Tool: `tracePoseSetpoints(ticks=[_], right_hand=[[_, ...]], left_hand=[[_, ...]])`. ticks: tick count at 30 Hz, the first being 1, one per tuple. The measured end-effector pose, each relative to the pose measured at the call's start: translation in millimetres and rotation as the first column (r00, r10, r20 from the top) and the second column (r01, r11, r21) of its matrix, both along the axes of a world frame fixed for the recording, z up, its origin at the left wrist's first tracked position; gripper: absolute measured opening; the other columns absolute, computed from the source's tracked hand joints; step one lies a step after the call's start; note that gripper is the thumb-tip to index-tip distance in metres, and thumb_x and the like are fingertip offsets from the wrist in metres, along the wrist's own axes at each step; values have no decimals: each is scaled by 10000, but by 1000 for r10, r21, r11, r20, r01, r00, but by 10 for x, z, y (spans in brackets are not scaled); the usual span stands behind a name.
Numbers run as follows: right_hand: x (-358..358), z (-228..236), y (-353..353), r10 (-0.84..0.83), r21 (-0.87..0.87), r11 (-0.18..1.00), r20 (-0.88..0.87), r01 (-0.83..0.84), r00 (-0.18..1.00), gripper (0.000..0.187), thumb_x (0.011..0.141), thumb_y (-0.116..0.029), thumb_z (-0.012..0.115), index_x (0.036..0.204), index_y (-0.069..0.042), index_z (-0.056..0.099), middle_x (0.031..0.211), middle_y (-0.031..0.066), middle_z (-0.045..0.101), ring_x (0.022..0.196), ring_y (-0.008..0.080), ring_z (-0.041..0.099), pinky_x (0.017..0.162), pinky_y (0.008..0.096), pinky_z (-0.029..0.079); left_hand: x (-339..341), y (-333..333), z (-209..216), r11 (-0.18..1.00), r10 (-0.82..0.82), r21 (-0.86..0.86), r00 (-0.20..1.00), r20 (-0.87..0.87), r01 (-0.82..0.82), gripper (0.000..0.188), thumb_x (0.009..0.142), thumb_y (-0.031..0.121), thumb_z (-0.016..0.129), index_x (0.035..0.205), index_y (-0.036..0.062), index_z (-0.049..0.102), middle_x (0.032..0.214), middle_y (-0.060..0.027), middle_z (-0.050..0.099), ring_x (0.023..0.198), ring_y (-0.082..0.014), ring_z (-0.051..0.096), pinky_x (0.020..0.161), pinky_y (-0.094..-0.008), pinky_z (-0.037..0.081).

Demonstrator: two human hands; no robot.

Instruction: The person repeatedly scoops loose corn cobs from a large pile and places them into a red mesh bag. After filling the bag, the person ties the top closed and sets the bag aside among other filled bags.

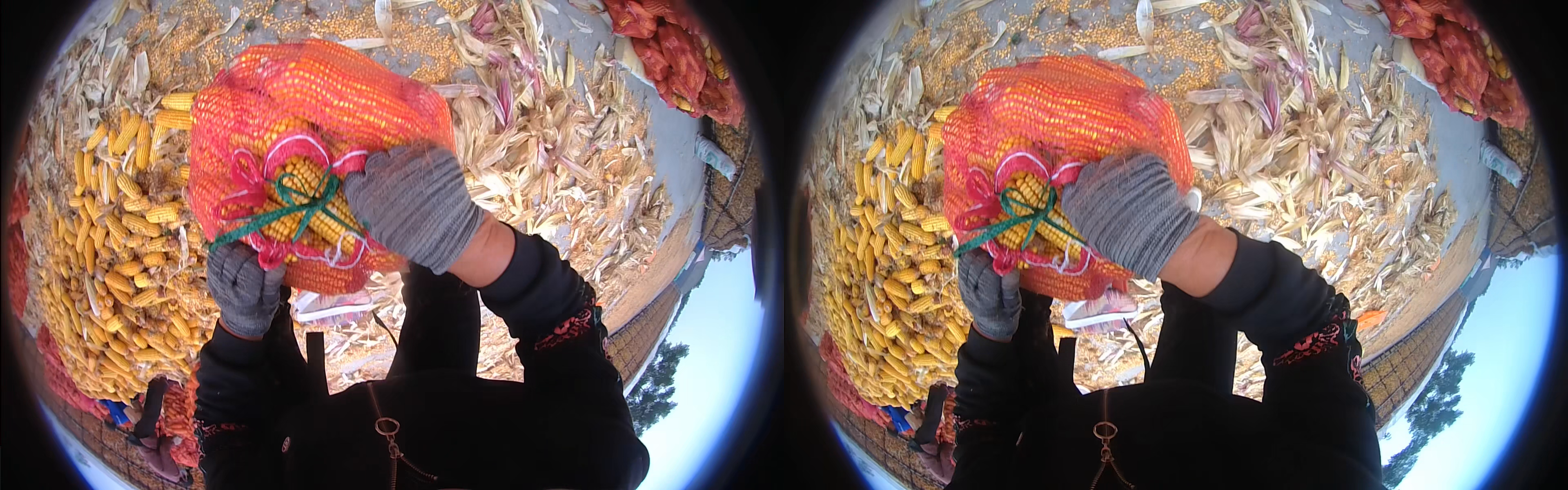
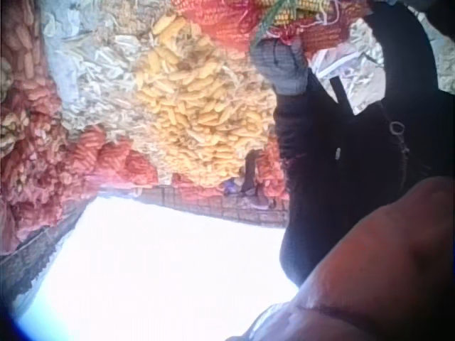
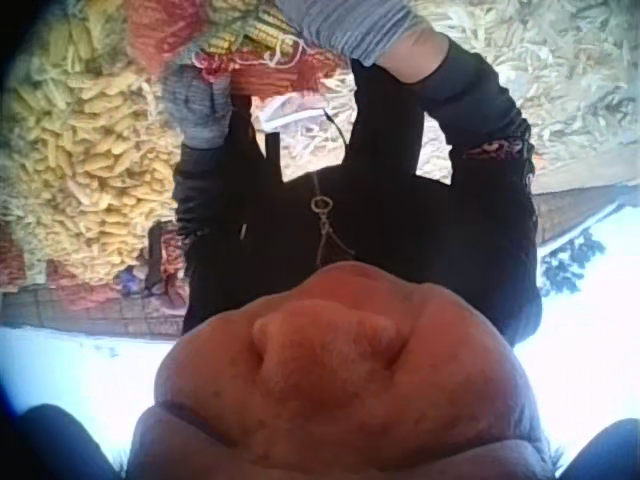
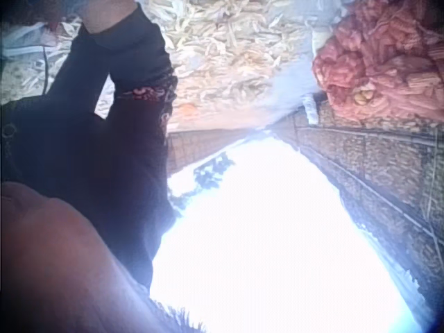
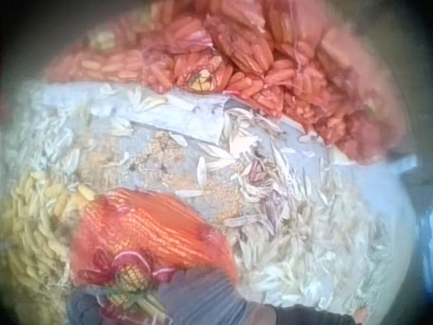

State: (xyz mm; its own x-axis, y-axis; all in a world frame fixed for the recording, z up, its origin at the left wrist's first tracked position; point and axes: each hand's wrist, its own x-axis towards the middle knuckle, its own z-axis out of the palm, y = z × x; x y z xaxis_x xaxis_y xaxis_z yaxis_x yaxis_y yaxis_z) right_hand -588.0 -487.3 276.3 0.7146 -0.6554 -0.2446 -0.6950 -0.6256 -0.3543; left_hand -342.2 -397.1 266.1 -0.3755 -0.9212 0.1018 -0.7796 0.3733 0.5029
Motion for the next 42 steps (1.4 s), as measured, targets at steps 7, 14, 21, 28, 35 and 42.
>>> tracePoseSetpoints(ticks=[7,14,21,28,35,42], right_hand=[[165,-9,-173,12,96,995,-128,0,992,199,804,-176,509,804,-58,669,748,147,665,715,287,668,582,425,502],[180,-19,-249,18,135,991,-176,6,984,237,827,-175,479,845,-78,694,812,148,677,765,300,669,629,443,508],[215,-137,-246,57,191,982,-286,-1,956,256,835,-186,470,880,-88,703,842,138,685,809,281,673,667,438,515],[-25,-168,-193,101,112,991,-220,-78,970,224,821,-264,524,792,-83,654,751,140,647,729,330,636,665,461,489],[-192,-131,-125,260,249,954,-393,-170,882,230,807,-282,574,873,-69,630,808,173,630,777,349,620,706,467,486],[-70,-73,-312,392,419,883,-411,-211,823,234,782,-296,602,883,-91,651,830,134,650,810,321,630,716,450,485]], left_hand=[[-172,66,206,289,915,876,379,-136,-386,134,907,146,580,943,18,601,710,-46,570,636,-154,562,601,-292,467],[-282,129,-345,333,896,890,398,-197,-310,194,808,81,603,904,85,434,702,-23,452,638,-92,461,543,-281,407],[-362,139,-339,477,770,756,628,-114,-447,328,739,-18,610,989,63,413,739,-74,486,663,-171,509,597,-328,443],[-628,347,-42,613,712,513,701,-30,-601,346,804,222,670,1077,37,564,939,-153,595,898,-305,595,778,-384,474],[-697,284,166,614,466,658,873,143,-436,412,829,432,587,1023,70,609,954,-160,606,921,-329,590,807,-431,454],[-667,250,71,620,477,629,862,172,-469,375,811,440,599,935,87,625,875,-134,612,873,-322,600,764,-440,455]])
